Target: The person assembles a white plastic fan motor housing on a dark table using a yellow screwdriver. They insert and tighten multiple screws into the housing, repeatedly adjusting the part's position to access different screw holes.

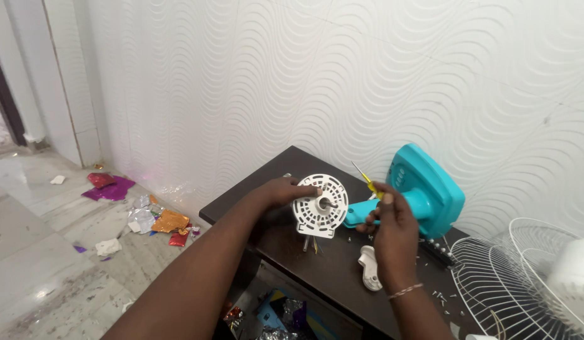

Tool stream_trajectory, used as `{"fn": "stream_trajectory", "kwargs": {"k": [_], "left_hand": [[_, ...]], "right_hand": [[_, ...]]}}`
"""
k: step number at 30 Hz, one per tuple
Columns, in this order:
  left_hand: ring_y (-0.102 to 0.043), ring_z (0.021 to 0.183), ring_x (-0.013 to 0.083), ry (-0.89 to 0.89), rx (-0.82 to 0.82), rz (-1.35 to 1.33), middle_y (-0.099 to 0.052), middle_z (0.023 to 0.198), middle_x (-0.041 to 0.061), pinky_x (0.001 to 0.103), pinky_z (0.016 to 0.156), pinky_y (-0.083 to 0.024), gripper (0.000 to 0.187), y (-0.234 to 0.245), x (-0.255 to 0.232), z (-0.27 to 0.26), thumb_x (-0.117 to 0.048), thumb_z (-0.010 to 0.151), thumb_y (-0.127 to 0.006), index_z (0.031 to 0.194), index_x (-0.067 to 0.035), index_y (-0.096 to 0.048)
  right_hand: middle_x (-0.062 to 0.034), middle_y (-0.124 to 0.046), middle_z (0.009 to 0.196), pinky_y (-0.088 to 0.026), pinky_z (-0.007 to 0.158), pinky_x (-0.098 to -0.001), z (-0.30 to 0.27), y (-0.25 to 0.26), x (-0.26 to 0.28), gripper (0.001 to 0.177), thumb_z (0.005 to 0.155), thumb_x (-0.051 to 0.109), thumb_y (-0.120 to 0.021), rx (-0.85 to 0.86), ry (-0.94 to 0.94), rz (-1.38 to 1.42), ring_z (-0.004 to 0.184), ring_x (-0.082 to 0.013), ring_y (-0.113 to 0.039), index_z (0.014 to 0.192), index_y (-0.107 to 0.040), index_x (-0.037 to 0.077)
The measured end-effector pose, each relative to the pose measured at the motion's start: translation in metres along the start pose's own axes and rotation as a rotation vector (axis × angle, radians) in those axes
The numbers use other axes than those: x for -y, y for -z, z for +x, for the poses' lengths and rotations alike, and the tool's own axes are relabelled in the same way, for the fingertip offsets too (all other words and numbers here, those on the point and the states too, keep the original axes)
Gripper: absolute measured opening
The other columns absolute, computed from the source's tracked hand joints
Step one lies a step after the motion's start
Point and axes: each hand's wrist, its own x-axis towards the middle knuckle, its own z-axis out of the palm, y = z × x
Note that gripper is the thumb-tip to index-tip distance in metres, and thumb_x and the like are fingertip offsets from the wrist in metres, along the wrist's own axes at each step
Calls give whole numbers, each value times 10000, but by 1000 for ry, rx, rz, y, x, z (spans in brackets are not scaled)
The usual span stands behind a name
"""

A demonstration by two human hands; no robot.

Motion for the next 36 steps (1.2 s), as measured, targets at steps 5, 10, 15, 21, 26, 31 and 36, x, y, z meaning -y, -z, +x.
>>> {"fn": "stream_trajectory", "kwargs": {"k": [5, 10, 15, 21, 26, 31, 36], "left_hand": [[-604, 1254, 336, -9, -65, 19, -587, 1392, 225, 440, 1040, -480, 989, -2, -4, -7, -716, 685, -736, 1351, 10, -654], [-707, 1137, 299, 16, -50, -79, -736, 1226, 205, 399, 966, -532, 960, -2, -2, -11, -683, 682, -730, 1326, 25, -646], [-710, 1072, 253, 35, -20, -114, -739, 1176, 185, 354, 904, -544, 949, -5, -3, -8, -655, 721, -753, 1359, 26, -584], [-734, 901, 229, -20, 58, -245, -788, 1078, 192, 317, 755, -556, 931, -5, 0, -12, -675, 721, -699, 1326, 31, -651], [-688, 1085, 322, 47, -74, -356, -673, 1250, 277, 428, 884, -576, 975, 1, -1, -21, -662, 760, -677, 1436, -13, -408], [-557, 1310, 341, -195, -430, -85, -554, 1464, 204, 459, 1077, -443, 711, -4, -13, -46, -520, 840, -704, 1396, -118, -517], [-529, 1408, 356, -743, -610, 175, -568, 1517, 94, 491, 1135, -466, 449, -33, -28, -100, -168, 779, -734, 1220, -116, -667]], "right_hand": [[-75, -535, 1164, -625, 784, -299, -15, -23, -21, 309, 980, 229, -627, 99, 267, -198, 1045, -172, -653, 1224, -672, 46], [-89, -531, 1123, -614, 785, -297, -18, -30, -18, 310, 889, 173, -748, 166, 349, -314, 1031, -178, -688, 1179, -717, 68], [-87, -600, 1041, -570, 683, -307, -19, -33, -19, 187, 953, 117, -703, 93, 373, -479, 807, -189, -692, 1122, -776, 85], [-87, -583, 1041, -588, 656, -295, -18, -38, -20, 157, 935, 59, -658, 132, 465, -408, 819, -157, -701, 1079, -719, 78], [-90, -614, 1035, -560, 643, -311, -20, -40, -18, 174, 932, 47, -651, 102, 489, -526, 793, -175, -697, 1081, -732, 88], [-88, -612, 1031, -566, 634, -317, -21, -40, -16, 179, 931, 39, -652, 104, 463, -549, 781, -183, -699, 1080, -733, 98], [-95, -611, 1051, -562, 678, -343, -21, -37, -21, 253, 909, -19, -635, 87, 481, -570, 805, -208, -692, 1101, -740, 109]]}}
